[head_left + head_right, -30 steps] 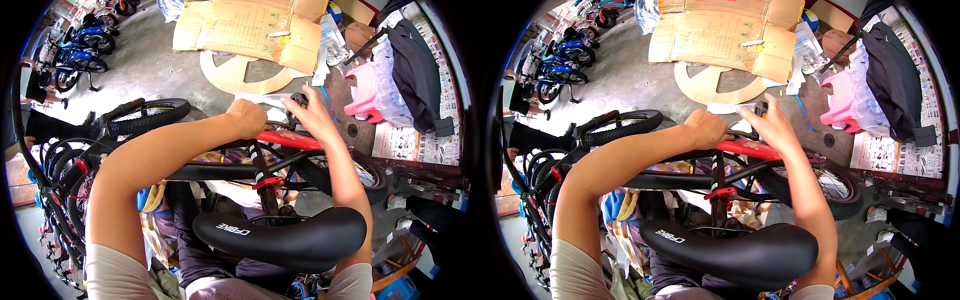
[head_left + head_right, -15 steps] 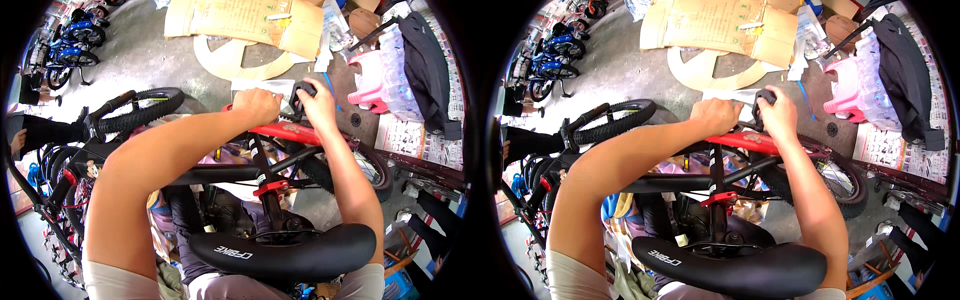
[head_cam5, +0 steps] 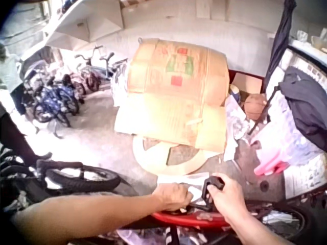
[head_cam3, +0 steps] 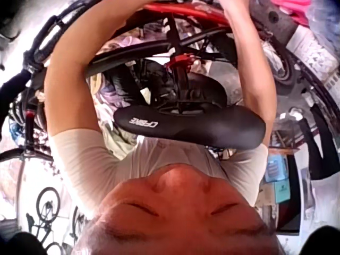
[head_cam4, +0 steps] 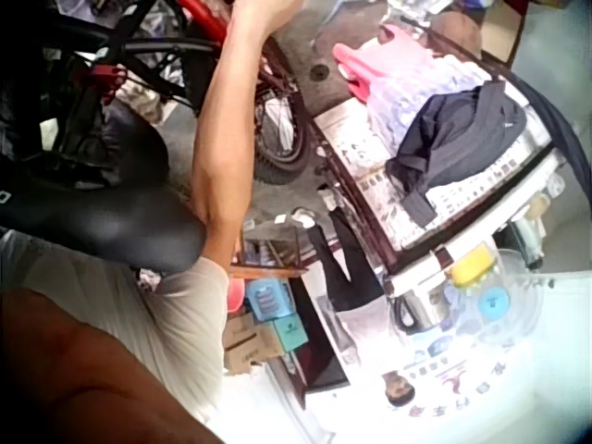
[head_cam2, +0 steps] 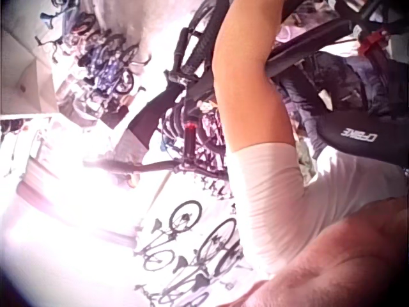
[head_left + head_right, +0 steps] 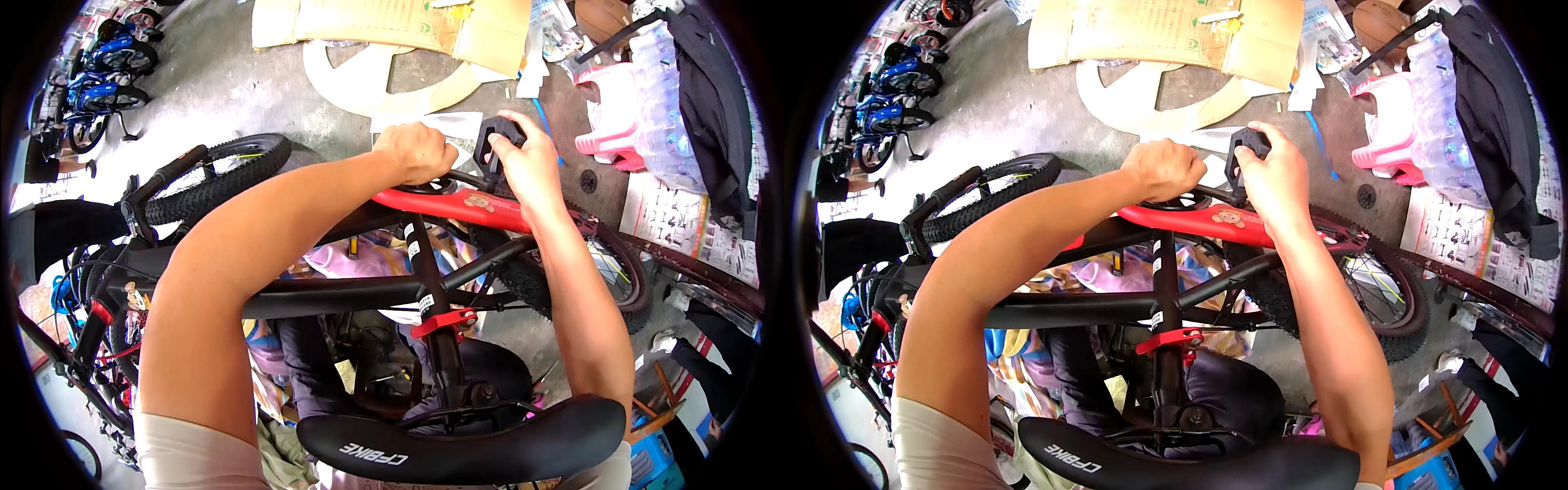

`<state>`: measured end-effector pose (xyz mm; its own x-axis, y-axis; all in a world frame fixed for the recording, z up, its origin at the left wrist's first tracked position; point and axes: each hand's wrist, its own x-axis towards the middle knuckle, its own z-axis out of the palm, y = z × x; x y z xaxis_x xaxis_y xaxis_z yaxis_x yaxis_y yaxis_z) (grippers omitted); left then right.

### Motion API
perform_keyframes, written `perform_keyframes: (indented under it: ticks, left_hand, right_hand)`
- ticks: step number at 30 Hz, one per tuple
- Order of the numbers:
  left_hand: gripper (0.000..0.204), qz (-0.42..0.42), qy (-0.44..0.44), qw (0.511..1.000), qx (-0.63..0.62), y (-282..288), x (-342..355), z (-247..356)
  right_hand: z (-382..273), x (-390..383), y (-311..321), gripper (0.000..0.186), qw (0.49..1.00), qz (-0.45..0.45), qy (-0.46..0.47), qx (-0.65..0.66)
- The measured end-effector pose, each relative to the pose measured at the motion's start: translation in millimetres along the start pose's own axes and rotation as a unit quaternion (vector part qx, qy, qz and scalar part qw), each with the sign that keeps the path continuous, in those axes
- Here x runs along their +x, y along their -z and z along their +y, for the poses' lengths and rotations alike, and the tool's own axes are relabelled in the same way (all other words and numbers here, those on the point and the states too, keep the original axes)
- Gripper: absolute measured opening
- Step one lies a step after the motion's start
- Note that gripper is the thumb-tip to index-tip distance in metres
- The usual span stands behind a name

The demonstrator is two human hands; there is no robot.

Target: The person positions a bicycle, spreads a cloth underneath, and attaches a pedal to the crank arm using a wrench.

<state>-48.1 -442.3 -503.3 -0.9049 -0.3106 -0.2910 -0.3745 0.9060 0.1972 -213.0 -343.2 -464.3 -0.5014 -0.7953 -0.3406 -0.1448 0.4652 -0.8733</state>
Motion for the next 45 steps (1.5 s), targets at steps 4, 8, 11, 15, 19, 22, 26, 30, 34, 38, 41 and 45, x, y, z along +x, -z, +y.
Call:
perform_keyframes:
  ticks: [4, 8, 11, 15, 19, 22, 26, 30, 34, 38, 41, 45]
  left_hand:
    - [0.015, 0.104, -0.112, 0.987, 0.042, -43.3, 9.8, -18.8]
    - [0.017, 0.194, -0.207, 0.959, -0.007, -48.8, 26.5, -28.6]
    - [0.032, 0.090, -0.042, 0.992, -0.081, -32.7, 18.0, -13.2]
    - [0.050, -0.033, 0.077, 0.959, -0.270, -5.5, 5.4, -6.8]
    - [0.036, -0.074, 0.099, 0.924, -0.363, 7.6, -11.9, -23.3]
    - [0.032, -0.086, 0.079, 0.913, -0.390, 8.8, -23.9, -34.4]
    - [0.027, -0.072, 0.048, 0.966, -0.244, 9.5, -29.1, -35.7]
    - [0.025, -0.060, 0.023, 0.979, -0.192, 12.4, -27.9, -28.1]
    - [0.025, -0.086, 0.037, 0.993, -0.069, 15.3, -30.5, -20.7]
    - [0.025, -0.107, 0.066, 0.987, -0.099, 21.0, -32.3, -19.5]
    - [0.026, -0.082, 0.043, 0.990, -0.102, 26.5, -32.8, -15.6]
    - [0.023, -0.127, 0.049, 0.990, 0.025, 33.9, -37.9, -4.9]
  right_hand:
    - [16.2, -0.5, 0.6, 0.037, 0.999, 0.000, 0.029, -0.030]
    - [14.8, 6.3, -0.8, 0.033, 0.998, 0.010, 0.057, -0.021]
    - [8.1, 7.0, 4.7, 0.033, 1.000, -0.007, 0.015, -0.002]
    - [8.1, 7.6, 9.2, 0.034, 0.998, -0.030, 0.046, -0.012]
    - [14.0, 5.7, 7.1, 0.035, 0.998, -0.014, 0.054, -0.010]
    - [13.9, 3.9, 6.1, 0.035, 0.997, 0.014, 0.070, -0.041]
    - [8.6, 2.5, 7.1, 0.036, 0.998, 0.001, 0.055, -0.040]
    - [4.9, 1.9, 8.3, 0.037, 0.997, -0.009, 0.049, -0.055]
    - [1.3, 2.2, 11.4, 0.037, 0.997, -0.022, 0.039, -0.058]
    - [-0.9, 0.6, 11.3, 0.037, 0.996, -0.025, 0.043, -0.076]
    - [0.1, 2.2, 10.7, 0.037, 0.994, -0.023, 0.055, -0.095]
    - [4.2, 6.1, 10.8, 0.037, 0.997, -0.023, 0.021, -0.075]
